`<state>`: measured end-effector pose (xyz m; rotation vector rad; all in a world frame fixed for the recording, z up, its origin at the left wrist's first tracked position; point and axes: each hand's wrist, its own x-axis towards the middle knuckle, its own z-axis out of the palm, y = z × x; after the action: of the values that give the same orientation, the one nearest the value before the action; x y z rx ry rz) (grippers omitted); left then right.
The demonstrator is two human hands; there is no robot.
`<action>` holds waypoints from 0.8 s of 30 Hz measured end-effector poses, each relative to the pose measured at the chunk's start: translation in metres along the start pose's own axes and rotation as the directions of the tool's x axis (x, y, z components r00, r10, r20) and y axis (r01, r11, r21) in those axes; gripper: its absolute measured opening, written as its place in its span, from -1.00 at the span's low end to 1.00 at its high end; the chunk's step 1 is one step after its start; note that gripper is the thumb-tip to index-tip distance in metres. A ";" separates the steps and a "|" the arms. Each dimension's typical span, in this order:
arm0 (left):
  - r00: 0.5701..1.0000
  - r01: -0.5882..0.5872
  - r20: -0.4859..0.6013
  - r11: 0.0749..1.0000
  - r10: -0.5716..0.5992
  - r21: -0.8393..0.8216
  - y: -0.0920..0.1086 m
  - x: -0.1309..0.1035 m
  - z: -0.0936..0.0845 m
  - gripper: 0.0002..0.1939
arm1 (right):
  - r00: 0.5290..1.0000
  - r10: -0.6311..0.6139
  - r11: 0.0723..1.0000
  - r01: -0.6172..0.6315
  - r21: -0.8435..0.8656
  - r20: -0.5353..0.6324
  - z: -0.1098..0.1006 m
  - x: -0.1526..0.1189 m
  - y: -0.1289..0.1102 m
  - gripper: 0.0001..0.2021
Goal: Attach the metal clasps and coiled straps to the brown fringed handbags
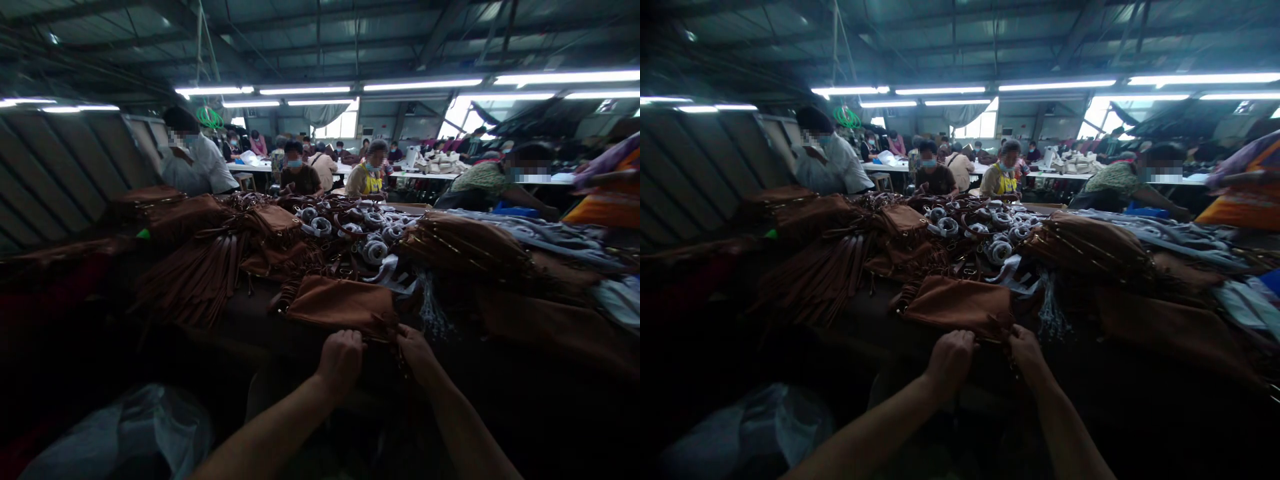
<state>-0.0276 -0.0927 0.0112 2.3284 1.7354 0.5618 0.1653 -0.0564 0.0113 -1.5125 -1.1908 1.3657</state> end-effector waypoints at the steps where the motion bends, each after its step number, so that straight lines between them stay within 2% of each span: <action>1: 0.999 0.025 -0.023 0.996 -0.023 0.089 -0.012 -0.001 -0.009 -0.82 | 0.999 0.023 1.000 -0.023 0.009 -0.044 -0.002 0.003 0.002 -0.62; 5: 0.973 0.227 -0.102 0.940 -0.207 0.254 -0.072 -0.012 -0.043 -0.77 | 0.994 0.039 0.999 -0.039 0.002 -0.098 -0.005 0.013 0.009 -0.64; 8: 0.945 0.327 -0.082 0.893 -0.317 0.310 -0.099 -0.019 -0.061 -0.77 | 0.995 -0.003 0.999 -0.001 -0.035 -0.099 0.000 0.019 0.010 -0.69; 10: 0.929 0.370 -0.125 0.860 -0.349 0.352 -0.098 -0.020 -0.069 -0.82 | 0.994 -0.025 0.999 0.020 -0.051 -0.109 0.004 0.021 0.009 -0.71; 12: 0.930 0.355 -0.225 0.868 -0.290 0.348 -0.085 -0.015 -0.072 -0.82 | 0.993 -0.016 0.998 0.008 -0.065 -0.118 0.007 0.022 0.008 -0.71; 13: 0.942 0.292 -0.257 0.903 -0.216 0.314 -0.076 -0.010 -0.071 -0.75 | 0.992 -0.003 0.997 -0.006 -0.073 -0.125 0.008 0.022 0.007 -0.72; 15: 0.969 0.057 -0.245 0.980 -0.009 0.189 -0.058 0.004 -0.065 -0.61 | 0.990 0.011 0.996 -0.022 -0.082 -0.140 0.008 0.022 0.005 -0.73; 17: 0.974 -0.167 -0.145 0.985 0.173 0.050 -0.044 0.023 -0.055 -0.59 | 0.989 0.014 0.997 -0.025 -0.078 -0.148 0.006 0.021 0.004 -0.74; 18: 0.971 -0.225 -0.083 0.974 0.225 0.001 -0.041 0.034 -0.050 -0.66 | 0.991 0.018 0.997 -0.028 -0.073 -0.136 0.005 0.021 0.003 -0.74; 21: 0.971 -0.234 0.018 0.969 0.236 -0.084 -0.041 0.064 -0.041 -0.89 | 1.000 0.002 0.997 -0.004 -0.081 -0.029 0.000 0.019 -0.001 -0.64; 24: 0.984 -0.176 -0.017 0.977 0.175 -0.124 -0.047 0.081 -0.039 -0.87 | 0.993 -0.120 0.968 0.116 -0.224 -0.005 0.001 0.020 -0.009 -0.38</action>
<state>-0.0647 -0.0043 0.0455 2.4068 1.4592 0.6863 0.1631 -0.0346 0.0144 -1.5759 -1.4391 1.1674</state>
